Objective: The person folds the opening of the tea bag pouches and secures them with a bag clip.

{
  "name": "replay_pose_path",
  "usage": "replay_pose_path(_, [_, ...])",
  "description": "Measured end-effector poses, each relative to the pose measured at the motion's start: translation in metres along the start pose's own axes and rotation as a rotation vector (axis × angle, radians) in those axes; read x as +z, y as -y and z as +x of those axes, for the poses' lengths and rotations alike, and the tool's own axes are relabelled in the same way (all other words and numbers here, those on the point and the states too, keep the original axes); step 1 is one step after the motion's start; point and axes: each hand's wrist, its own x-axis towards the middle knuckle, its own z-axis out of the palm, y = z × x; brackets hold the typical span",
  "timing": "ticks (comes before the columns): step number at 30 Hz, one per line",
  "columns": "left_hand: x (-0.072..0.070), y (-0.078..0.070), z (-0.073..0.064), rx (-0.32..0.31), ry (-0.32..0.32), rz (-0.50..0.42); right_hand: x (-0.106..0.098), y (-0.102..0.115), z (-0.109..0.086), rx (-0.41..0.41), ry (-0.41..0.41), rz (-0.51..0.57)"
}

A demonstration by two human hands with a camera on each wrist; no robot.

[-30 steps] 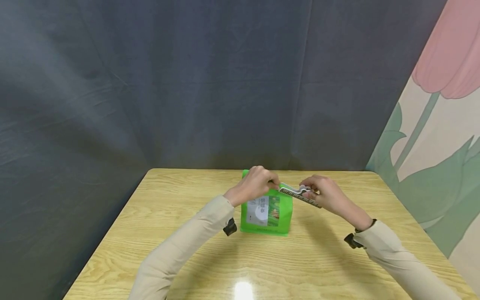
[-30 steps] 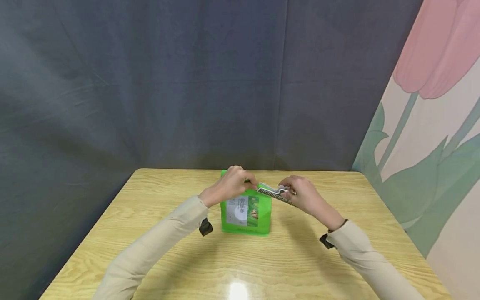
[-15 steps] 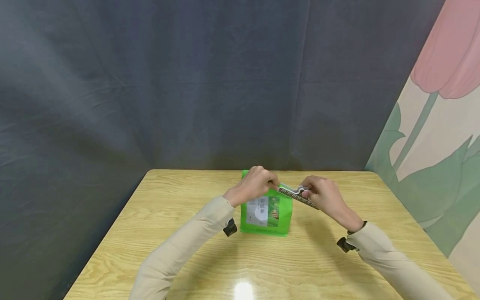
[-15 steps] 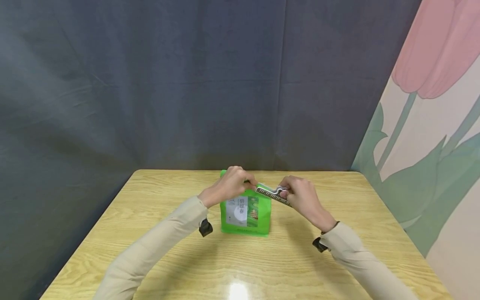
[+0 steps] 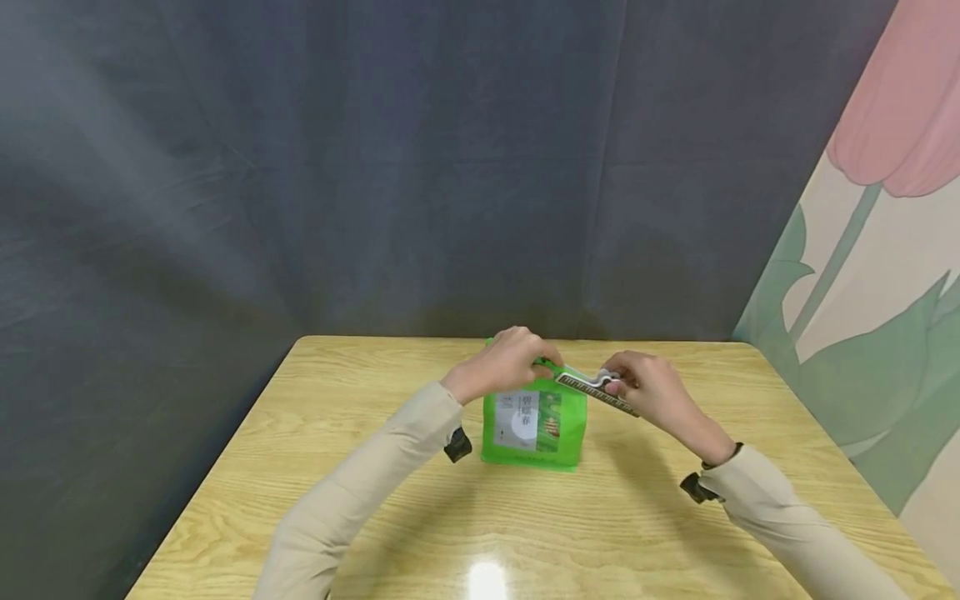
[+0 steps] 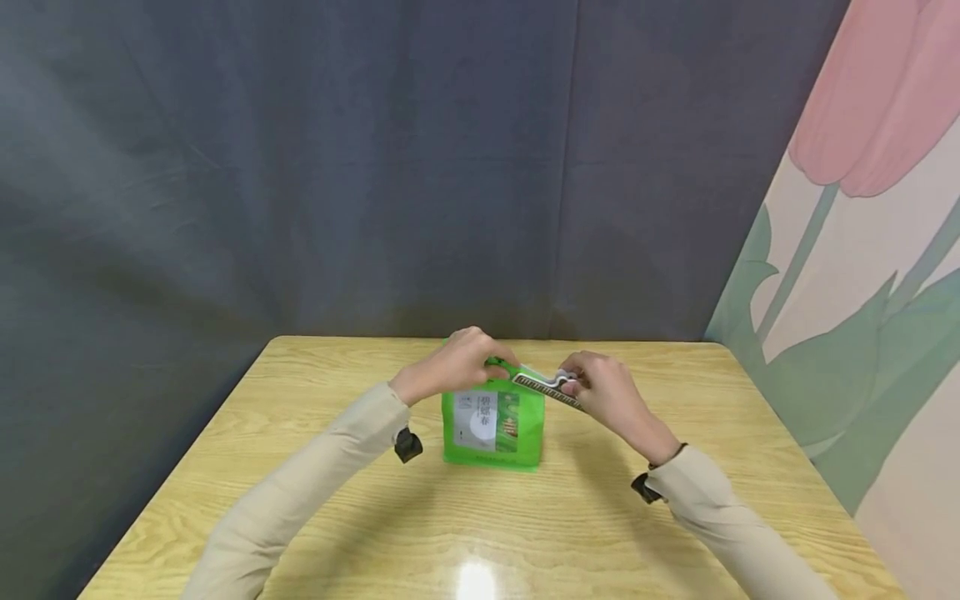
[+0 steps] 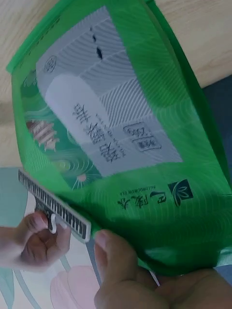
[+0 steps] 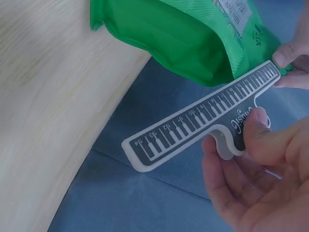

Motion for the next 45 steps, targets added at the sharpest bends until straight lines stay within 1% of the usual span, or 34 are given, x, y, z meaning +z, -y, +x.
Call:
replay_pose_path(2, [-0.001, 0.0, 0.0, 0.0, 0.021, -0.019, 0.0, 0.001, 0.0, -0.001, -0.006, -0.007])
replay_pose_path(4, [0.0, 0.0, -0.001, 0.007, 0.017, -0.042, 0.001, 0.002, 0.0, -0.005, -0.024, -0.015])
replay_pose_path(8, [0.003, 0.002, -0.003, 0.02, -0.035, -0.069, 0.003, 0.005, 0.003, -0.011, -0.06, -0.034])
replay_pose_path(11, [0.004, 0.002, -0.004, 0.027, -0.071, -0.06, 0.003, 0.008, 0.006, 0.0, -0.055, -0.04])
replay_pose_path(13, [0.004, 0.002, -0.005, 0.029, -0.084, -0.029, 0.003, 0.008, 0.007, 0.01, -0.045, -0.039])
replay_pose_path(15, [0.002, 0.002, -0.005, 0.024, -0.089, 0.03, 0.002, 0.008, 0.008, 0.014, -0.034, -0.041])
replay_pose_path(18, [-0.003, 0.002, -0.006, -0.018, -0.077, 0.11, 0.001, 0.007, 0.009, 0.008, -0.027, -0.04])
replay_pose_path(19, [-0.005, 0.002, -0.006, -0.036, -0.069, 0.119, 0.001, 0.006, 0.009, 0.005, -0.026, -0.038])
replay_pose_path(20, [-0.007, 0.002, -0.007, -0.054, -0.058, 0.113, 0.001, 0.006, 0.009, 0.003, -0.024, -0.035])
replay_pose_path(22, [-0.009, 0.004, -0.008, -0.078, -0.038, 0.065, 0.0, 0.006, 0.01, 0.003, -0.023, -0.03])
replay_pose_path(24, [-0.01, 0.005, -0.008, -0.082, -0.025, 0.013, 0.0, 0.007, 0.009, 0.007, -0.024, -0.028])
replay_pose_path(26, [-0.009, 0.006, -0.008, -0.077, -0.024, -0.025, 0.001, 0.009, 0.009, 0.008, -0.037, -0.034])
replay_pose_path(30, [-0.006, 0.007, -0.007, -0.058, -0.046, -0.038, 0.002, 0.013, 0.01, -0.004, -0.074, -0.036])
replay_pose_path(33, [-0.005, 0.007, -0.007, -0.046, -0.061, -0.037, 0.004, 0.015, 0.013, -0.013, -0.083, -0.026])
replay_pose_path(37, [-0.006, 0.008, -0.008, -0.058, -0.051, -0.021, 0.004, 0.016, 0.017, -0.015, -0.061, -0.024])
replay_pose_path(42, [-0.013, 0.01, -0.013, -0.083, -0.008, -0.025, 0.002, 0.017, 0.017, -0.016, -0.013, -0.011])
replay_pose_path(45, [-0.016, 0.012, -0.016, -0.086, -0.02, -0.049, 0.0, 0.018, 0.016, -0.019, -0.006, -0.003])
